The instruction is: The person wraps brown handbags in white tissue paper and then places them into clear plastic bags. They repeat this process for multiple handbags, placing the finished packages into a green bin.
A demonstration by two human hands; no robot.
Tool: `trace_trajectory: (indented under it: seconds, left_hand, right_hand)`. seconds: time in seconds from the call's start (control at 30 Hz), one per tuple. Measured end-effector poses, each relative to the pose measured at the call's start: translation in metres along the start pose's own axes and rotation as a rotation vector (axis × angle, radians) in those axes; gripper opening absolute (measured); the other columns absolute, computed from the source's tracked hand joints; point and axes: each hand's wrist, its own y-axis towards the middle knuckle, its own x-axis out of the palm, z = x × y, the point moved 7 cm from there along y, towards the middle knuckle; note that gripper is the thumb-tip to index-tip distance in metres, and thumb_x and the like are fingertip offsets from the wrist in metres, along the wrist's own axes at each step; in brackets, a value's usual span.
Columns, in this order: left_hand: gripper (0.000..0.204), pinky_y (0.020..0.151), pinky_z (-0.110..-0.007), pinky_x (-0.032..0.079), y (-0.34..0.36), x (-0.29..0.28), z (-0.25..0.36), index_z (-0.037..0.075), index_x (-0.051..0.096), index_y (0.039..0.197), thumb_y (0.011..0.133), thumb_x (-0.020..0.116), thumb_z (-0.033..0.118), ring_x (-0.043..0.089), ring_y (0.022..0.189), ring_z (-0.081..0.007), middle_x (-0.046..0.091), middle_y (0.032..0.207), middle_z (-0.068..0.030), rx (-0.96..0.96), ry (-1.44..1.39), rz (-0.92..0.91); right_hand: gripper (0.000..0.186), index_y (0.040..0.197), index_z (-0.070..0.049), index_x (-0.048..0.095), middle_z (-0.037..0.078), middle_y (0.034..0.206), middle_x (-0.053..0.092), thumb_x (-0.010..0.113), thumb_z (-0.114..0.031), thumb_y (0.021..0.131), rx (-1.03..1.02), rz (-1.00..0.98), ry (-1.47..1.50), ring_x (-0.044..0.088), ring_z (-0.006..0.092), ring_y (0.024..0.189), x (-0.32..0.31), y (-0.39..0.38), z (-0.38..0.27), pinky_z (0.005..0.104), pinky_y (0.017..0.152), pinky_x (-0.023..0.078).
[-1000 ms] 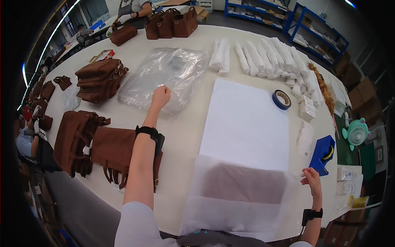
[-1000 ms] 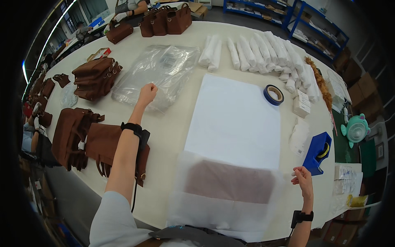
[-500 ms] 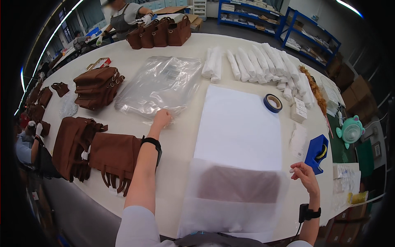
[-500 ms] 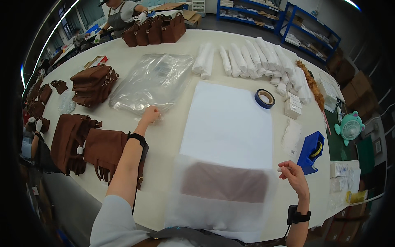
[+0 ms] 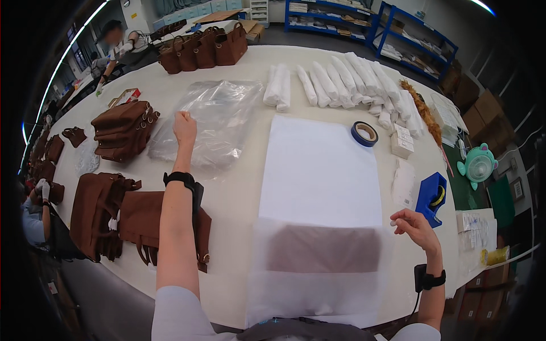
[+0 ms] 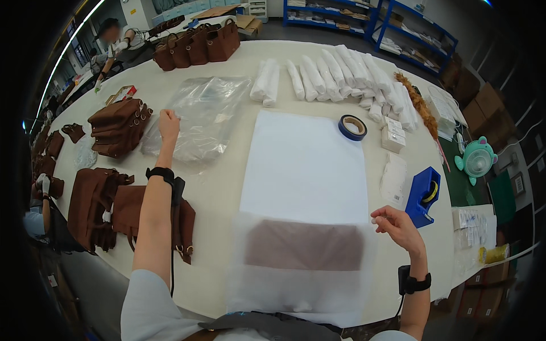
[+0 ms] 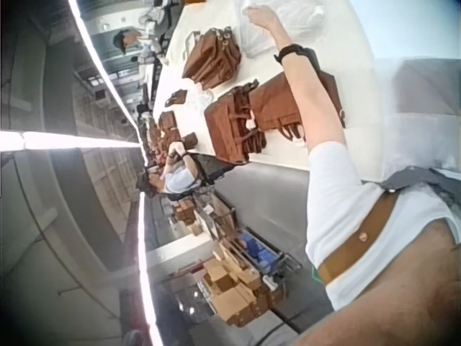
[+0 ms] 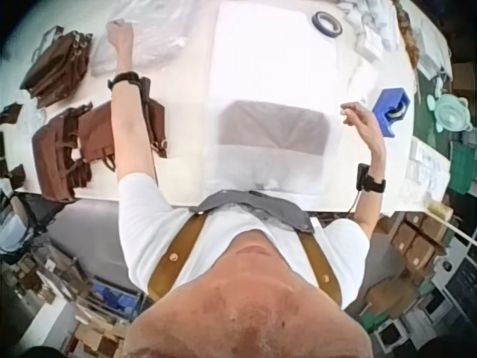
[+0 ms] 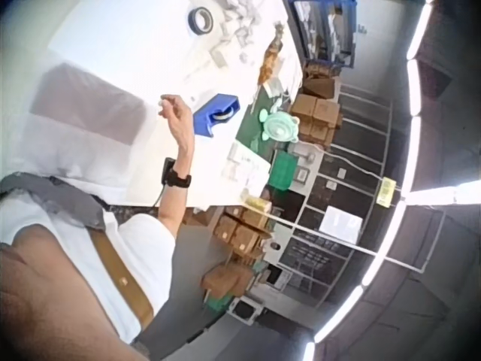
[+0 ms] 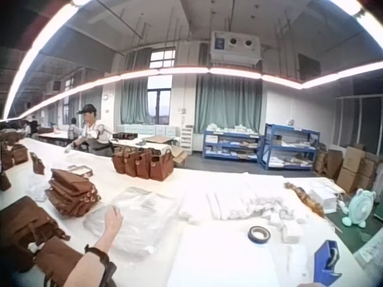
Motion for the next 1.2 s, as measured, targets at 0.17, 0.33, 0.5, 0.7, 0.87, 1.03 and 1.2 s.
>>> trace_trajectory:
  seconds: [0.17, 0.33, 0.5, 0.7, 0.87, 1.03, 1.2]
  left_hand:
    - [0.018, 0.045, -0.021, 0.045, -0.081, 0.035, 0.146, -0.003, 0.062, 0.086, 0.082, 0.060, 0.014, 0.056, 0.056, -0.0084, 0.061, 0.067, -0.0034, 0.012, -0.403, -0.543]
    - [0.015, 0.045, -0.021, 0.049, -0.196, 0.079, 0.192, -0.002, 0.064, 0.081, 0.078, 0.063, 0.012, 0.057, 0.058, -0.0087, 0.062, 0.068, -0.0040, -0.055, -0.490, -0.912]
    - [0.015, 0.049, -0.027, 0.048, -0.251, 0.090, 0.210, -0.003, 0.062, 0.081, 0.075, 0.062, 0.010, 0.060, 0.058, -0.0144, 0.062, 0.066, -0.0088, 0.196, -0.332, -0.885]
    - [0.024, 0.060, -0.035, 0.048, -0.295, 0.106, 0.204, -0.002, 0.056, 0.091, 0.070, 0.061, 0.006, 0.061, 0.063, -0.0253, 0.060, 0.064, -0.0126, 0.389, -0.137, -0.954]
    - [0.017, 0.061, -0.040, 0.046, -0.309, 0.106, 0.210, 0.001, 0.055, 0.086, 0.070, 0.056, 0.006, 0.060, 0.071, -0.0328, 0.060, 0.073, -0.0167, 0.431, -0.141, -1.047]
    - [0.010, 0.062, -0.044, 0.044, -0.300, 0.105, 0.199, 0.006, 0.054, 0.081, 0.071, 0.053, 0.007, 0.057, 0.073, -0.0352, 0.059, 0.079, -0.0135, 0.554, 0.114, -0.831]
    - [0.012, 0.065, -0.045, 0.044, -0.215, 0.104, 0.136, 0.005, 0.058, 0.079, 0.074, 0.060, 0.017, 0.058, 0.076, -0.0340, 0.061, 0.077, -0.0150, 0.260, 0.154, -0.758]
  right_hand:
    - [0.029, 0.103, 0.002, 0.057, 0.005, 0.086, 0.060, 0.058, -0.021, 0.086, -0.067, -0.010, 0.204, 0.060, 0.0117, 0.070, 0.013, 0.041, -0.055, 0.0240, 0.067, 0.049]
    - [0.065, 0.123, 0.017, 0.031, 0.019, 0.103, 0.051, 0.065, -0.017, 0.080, -0.012, -0.150, 0.592, 0.062, 0.0213, 0.082, 0.088, 0.131, -0.066, 0.0274, 0.071, 0.053]
    - [0.046, 0.113, 0.015, 0.041, 0.020, 0.084, 0.058, 0.062, -0.001, 0.075, 0.149, -0.090, 0.658, 0.064, 0.0232, 0.063, 0.145, 0.171, -0.035, 0.0288, 0.054, 0.057]
    - [0.015, 0.089, 0.003, 0.058, 0.011, 0.059, 0.059, 0.055, -0.010, 0.083, 0.069, 0.016, 0.059, 0.062, 0.0181, 0.051, 0.122, 0.149, -0.034, 0.0274, 0.043, 0.052]
    - [0.020, 0.089, 0.004, 0.060, 0.016, 0.057, 0.059, 0.057, -0.015, 0.083, -0.184, 0.092, -0.402, 0.055, 0.0218, 0.037, 0.096, 0.125, -0.019, 0.0337, 0.046, 0.046]
    - [0.017, 0.088, 0.002, 0.061, 0.014, 0.056, 0.059, 0.053, -0.013, 0.086, -0.220, 0.142, -0.389, 0.056, 0.0218, 0.038, 0.077, 0.109, -0.036, 0.0324, 0.045, 0.048]
    - [0.020, 0.093, -0.001, 0.060, 0.014, 0.058, 0.058, 0.047, -0.015, 0.089, 0.109, 0.510, -0.367, 0.059, 0.0229, 0.041, -0.072, 0.107, 0.052, 0.0313, 0.035, 0.048]
